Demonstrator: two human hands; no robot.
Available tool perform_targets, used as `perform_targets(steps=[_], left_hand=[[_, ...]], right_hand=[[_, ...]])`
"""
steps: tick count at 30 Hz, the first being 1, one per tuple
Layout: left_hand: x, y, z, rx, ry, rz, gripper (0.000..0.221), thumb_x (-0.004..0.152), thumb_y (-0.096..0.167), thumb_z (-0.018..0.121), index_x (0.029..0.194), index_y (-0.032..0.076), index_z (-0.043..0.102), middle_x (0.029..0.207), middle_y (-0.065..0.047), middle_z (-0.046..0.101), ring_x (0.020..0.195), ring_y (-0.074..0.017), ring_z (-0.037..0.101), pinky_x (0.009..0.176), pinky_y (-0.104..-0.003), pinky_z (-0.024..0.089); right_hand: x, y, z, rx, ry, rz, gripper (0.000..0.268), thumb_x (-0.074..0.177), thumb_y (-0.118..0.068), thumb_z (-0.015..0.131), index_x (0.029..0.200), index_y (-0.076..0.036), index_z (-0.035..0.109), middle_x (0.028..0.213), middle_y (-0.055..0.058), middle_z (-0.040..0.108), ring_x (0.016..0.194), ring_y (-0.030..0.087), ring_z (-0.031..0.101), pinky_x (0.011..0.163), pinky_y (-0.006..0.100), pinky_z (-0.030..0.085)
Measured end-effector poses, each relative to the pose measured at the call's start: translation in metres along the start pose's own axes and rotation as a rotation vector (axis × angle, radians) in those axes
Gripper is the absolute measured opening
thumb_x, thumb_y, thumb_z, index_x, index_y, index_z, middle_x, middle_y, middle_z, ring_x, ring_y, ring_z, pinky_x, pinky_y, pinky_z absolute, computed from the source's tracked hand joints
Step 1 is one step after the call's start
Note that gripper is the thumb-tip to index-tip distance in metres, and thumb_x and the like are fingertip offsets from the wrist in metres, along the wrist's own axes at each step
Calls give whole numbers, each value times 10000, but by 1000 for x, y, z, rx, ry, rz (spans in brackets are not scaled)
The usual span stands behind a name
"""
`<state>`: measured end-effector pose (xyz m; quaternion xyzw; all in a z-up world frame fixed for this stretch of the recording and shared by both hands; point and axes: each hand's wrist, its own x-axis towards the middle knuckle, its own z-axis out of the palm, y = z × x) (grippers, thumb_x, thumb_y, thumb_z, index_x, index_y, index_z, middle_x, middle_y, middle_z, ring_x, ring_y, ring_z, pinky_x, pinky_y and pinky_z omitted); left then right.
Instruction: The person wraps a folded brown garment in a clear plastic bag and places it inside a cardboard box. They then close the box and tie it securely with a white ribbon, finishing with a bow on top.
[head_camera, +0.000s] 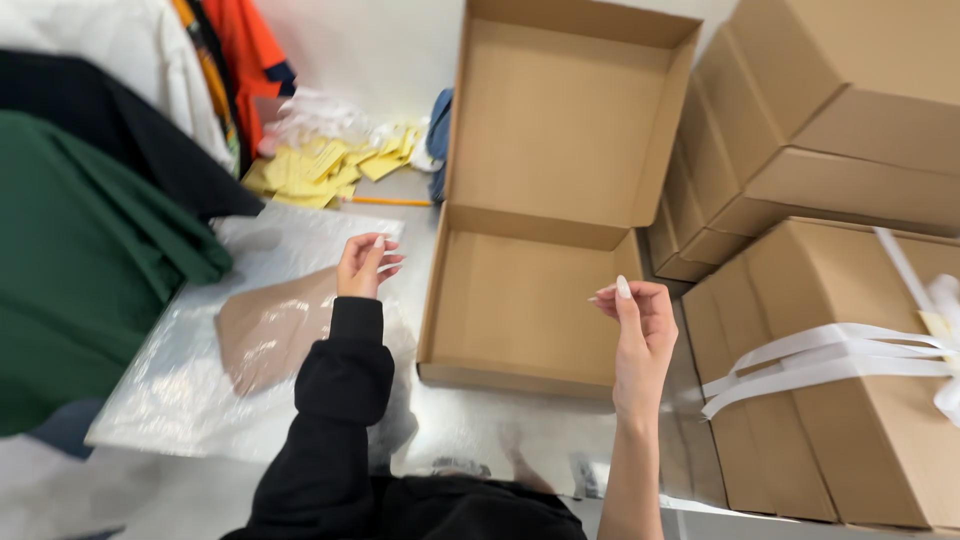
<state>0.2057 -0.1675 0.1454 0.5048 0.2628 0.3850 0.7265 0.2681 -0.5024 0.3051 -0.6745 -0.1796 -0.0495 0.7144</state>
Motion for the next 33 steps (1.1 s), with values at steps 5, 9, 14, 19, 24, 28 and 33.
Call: perform_targets(steps=[5,9,14,19,24,28,33], left_hand=[[-33,-67,-94,-27,304,-73,150,1010,214,650,1118,125,599,1021,-83,702,889,-175,687,717,-279,598],[-39,-165,-180,334,698,174,154,901,129,732,1046,122,682,1035,-100,608,1020,-248,577,943,-363,481],[-75,-165,-184,491,972,-52,332,817,251,770,1107,258,609,1324,-52,387,1302,-335,461,1159,-482,367],[-111,-113,-159,268,1254,-231,341,896,236,724,1150,263,498,1452,-3,232,1425,-291,336,1195,-629,237],[-103,-139,-187,-609,1147,-335,784,817,168,831,1406,99,318,1462,-196,385,1332,-326,507,995,-426,538],[-92,-128,-190,-816,965,-400,859,851,239,835,1493,7,312,1553,-262,242,1451,-401,365,1116,-471,425],[-53,-187,-232,-706,1005,-354,826,824,291,868,1468,79,395,1426,-230,435,1216,-448,560,901,-615,572]], right_hand=[[-13,17,46,-62,-216,38,122,1057,-129,576,1009,-26,620,900,124,690,877,194,682,892,356,566],[-26,40,85,-234,-555,119,139,995,-136,647,1066,-20,676,927,166,733,907,259,718,865,412,567],[-55,47,134,-385,-776,197,212,956,-258,712,1099,-101,712,959,92,756,896,176,710,839,335,560],[-68,80,157,-340,-861,226,211,963,-250,708,1098,-87,707,947,88,738,897,178,716,825,326,565],[-68,96,173,-265,-919,285,203,996,-246,657,1114,-86,691,974,106,743,935,199,713,850,345,564],[-67,111,177,-222,-935,290,187,989,-226,663,1105,-83,693,960,106,740,908,207,711,831,336,560],[-55,121,170,-203,-944,473,261,979,-318,665,1111,-95,695,1014,109,750,962,215,718,878,355,546]])
